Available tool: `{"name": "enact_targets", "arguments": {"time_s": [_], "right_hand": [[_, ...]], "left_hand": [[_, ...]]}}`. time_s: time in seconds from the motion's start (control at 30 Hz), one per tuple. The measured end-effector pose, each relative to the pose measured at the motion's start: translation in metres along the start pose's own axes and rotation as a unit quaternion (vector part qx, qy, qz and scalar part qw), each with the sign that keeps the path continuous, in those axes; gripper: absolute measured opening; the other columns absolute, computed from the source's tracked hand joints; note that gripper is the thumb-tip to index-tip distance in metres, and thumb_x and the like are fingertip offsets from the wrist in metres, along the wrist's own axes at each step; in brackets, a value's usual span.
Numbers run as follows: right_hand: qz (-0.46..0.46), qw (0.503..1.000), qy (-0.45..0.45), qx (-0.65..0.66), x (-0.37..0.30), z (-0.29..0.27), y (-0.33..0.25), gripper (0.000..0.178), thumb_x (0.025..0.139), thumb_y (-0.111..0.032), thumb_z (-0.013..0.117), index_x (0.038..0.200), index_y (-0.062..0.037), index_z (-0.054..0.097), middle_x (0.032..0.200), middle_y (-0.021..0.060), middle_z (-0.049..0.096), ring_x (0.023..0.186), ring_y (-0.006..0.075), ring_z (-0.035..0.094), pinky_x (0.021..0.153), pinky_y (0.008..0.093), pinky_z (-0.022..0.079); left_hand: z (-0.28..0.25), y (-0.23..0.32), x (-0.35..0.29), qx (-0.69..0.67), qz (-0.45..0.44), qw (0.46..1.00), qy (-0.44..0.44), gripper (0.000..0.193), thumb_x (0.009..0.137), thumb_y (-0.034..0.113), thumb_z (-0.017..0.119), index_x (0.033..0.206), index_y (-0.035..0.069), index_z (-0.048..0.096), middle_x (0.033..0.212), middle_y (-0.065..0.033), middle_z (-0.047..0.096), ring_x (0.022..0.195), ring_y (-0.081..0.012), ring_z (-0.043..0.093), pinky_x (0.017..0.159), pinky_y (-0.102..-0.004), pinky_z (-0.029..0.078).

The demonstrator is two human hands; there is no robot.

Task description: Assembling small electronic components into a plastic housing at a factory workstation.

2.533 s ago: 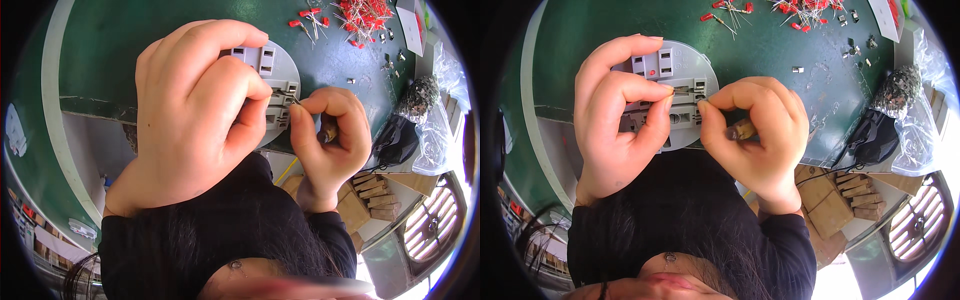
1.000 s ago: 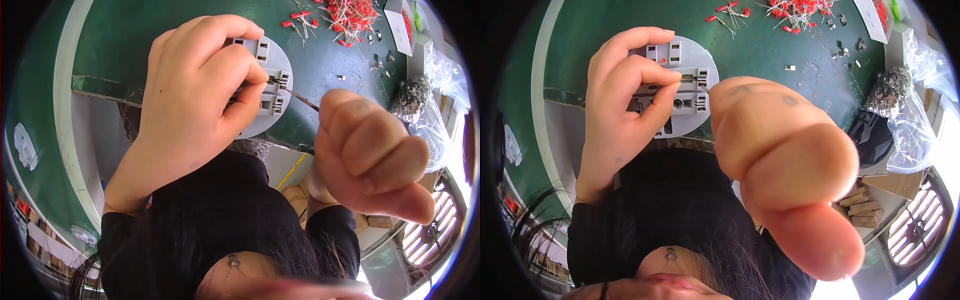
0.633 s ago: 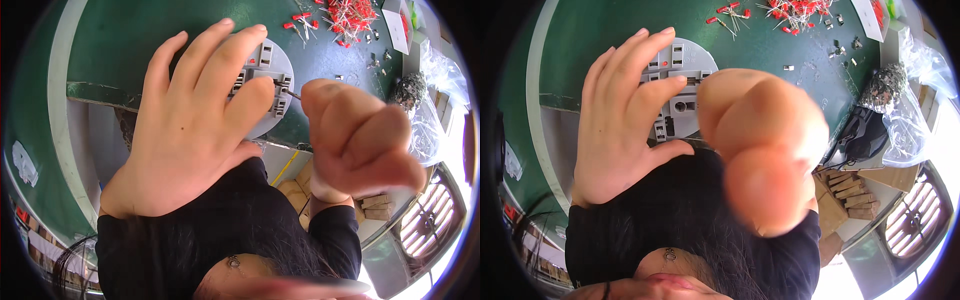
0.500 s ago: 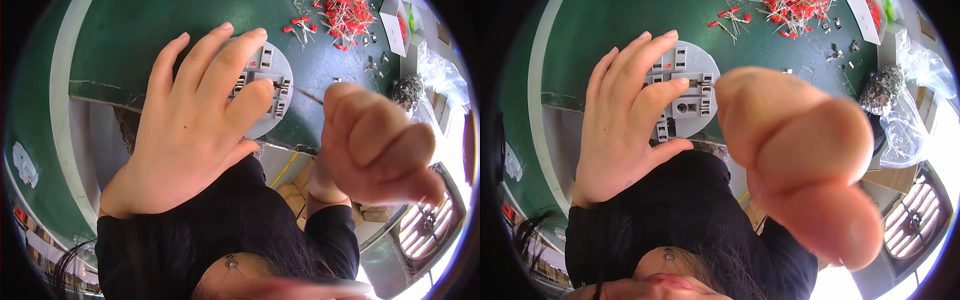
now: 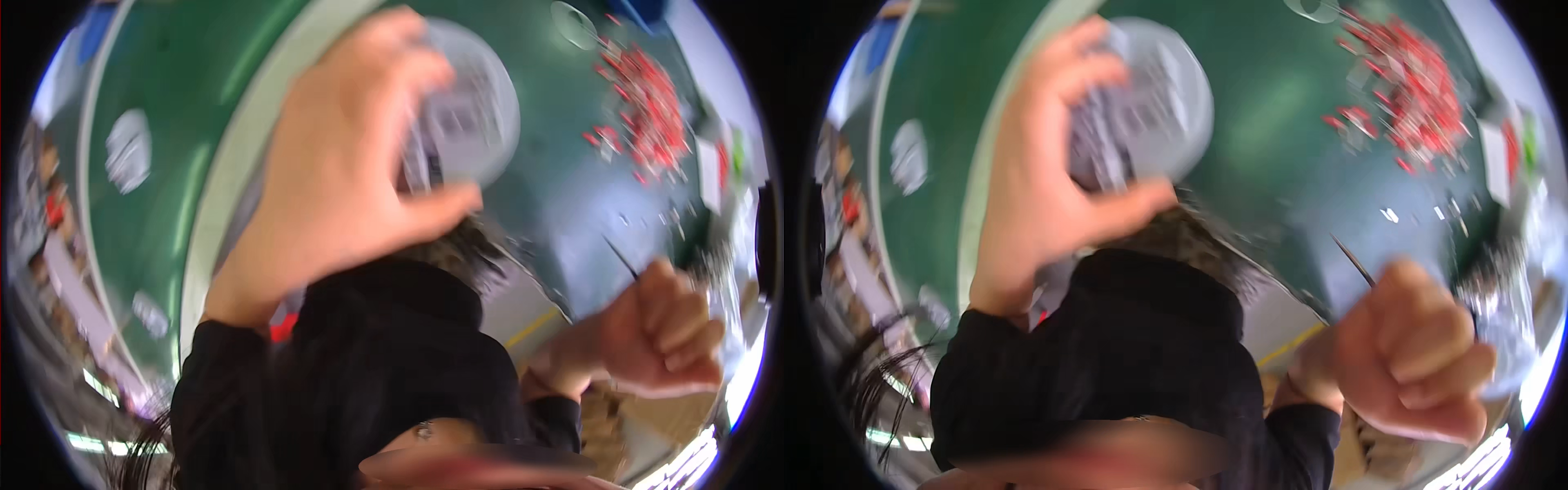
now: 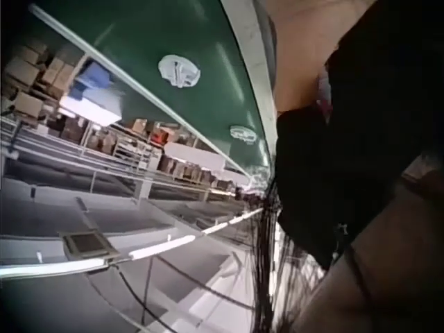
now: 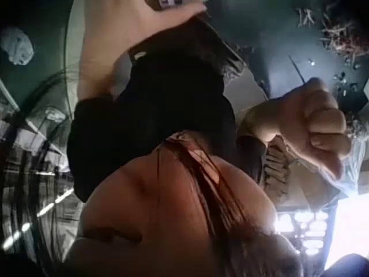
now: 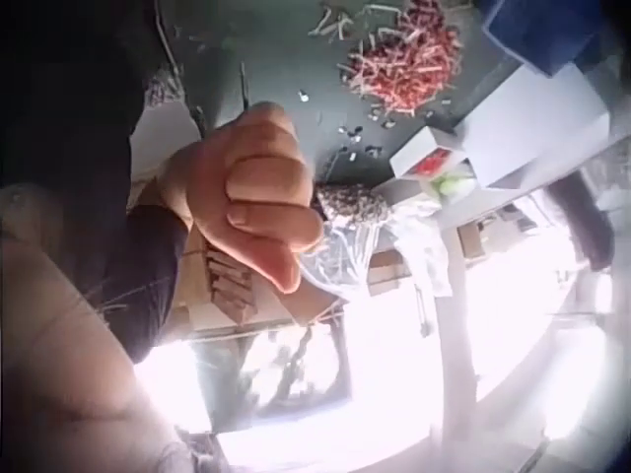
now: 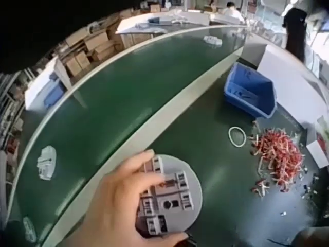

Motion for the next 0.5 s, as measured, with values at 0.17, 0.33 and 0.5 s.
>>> {"name": "enact_targets", "arguments": {"time_s": [0.17,0.33,0.5], "right_hand": [[0.08,0.997,-0.01,0.017,-0.017,-0.033,-0.004,0.051,0.1,-0.046,0.058,0.062,-0.0191,0.038,0.054,-0.0071,0.029,0.05,0.0075,0.023,0.056,0.0284,0.021],[0.016,1.0,-0.005,0.013,-0.025,-0.063,-0.025,0.05,0.101,-0.044,0.056,0.063,-0.0177,0.039,0.055,-0.0066,0.031,0.05,0.008,0.024,0.055,0.0285,0.021],[-0.006,0.999,-0.013,-0.047,-0.026,-0.061,-0.047,0.049,0.102,-0.044,0.053,0.064,-0.0176,0.039,0.055,-0.0065,0.032,0.049,0.008,0.023,0.055,0.0289,0.021]], "left_hand": [[-0.061,-0.082,-0.011,0.229,-0.09,0.937,0.25,0.046,0.078,0.024,0.079,0.114,0.003,0.06,0.121,-0.0187,0.054,0.115,-0.0365,0.052,0.097,-0.0409,0.044],[-0.144,-0.177,-0.113,0.345,-0.365,0.829,0.246,0.095,0.075,0.048,0.085,0.146,-0.002,0.045,0.146,-0.0317,0.047,0.135,-0.0398,0.049,0.113,-0.0457,0.038],[-0.188,-0.205,-0.136,0.216,-0.295,0.887,0.281,0.088,0.08,0.038,0.085,0.145,-0.004,0.045,0.139,-0.0222,0.057,0.122,-0.0333,0.059,0.107,-0.0422,0.045]]}}
Point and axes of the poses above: each hand's wrist, its own x-axis towards the middle knuckle, its own z-axis out of the palm, y = z × x, the point moved 1 cm from there along x, towards the middle knuckle
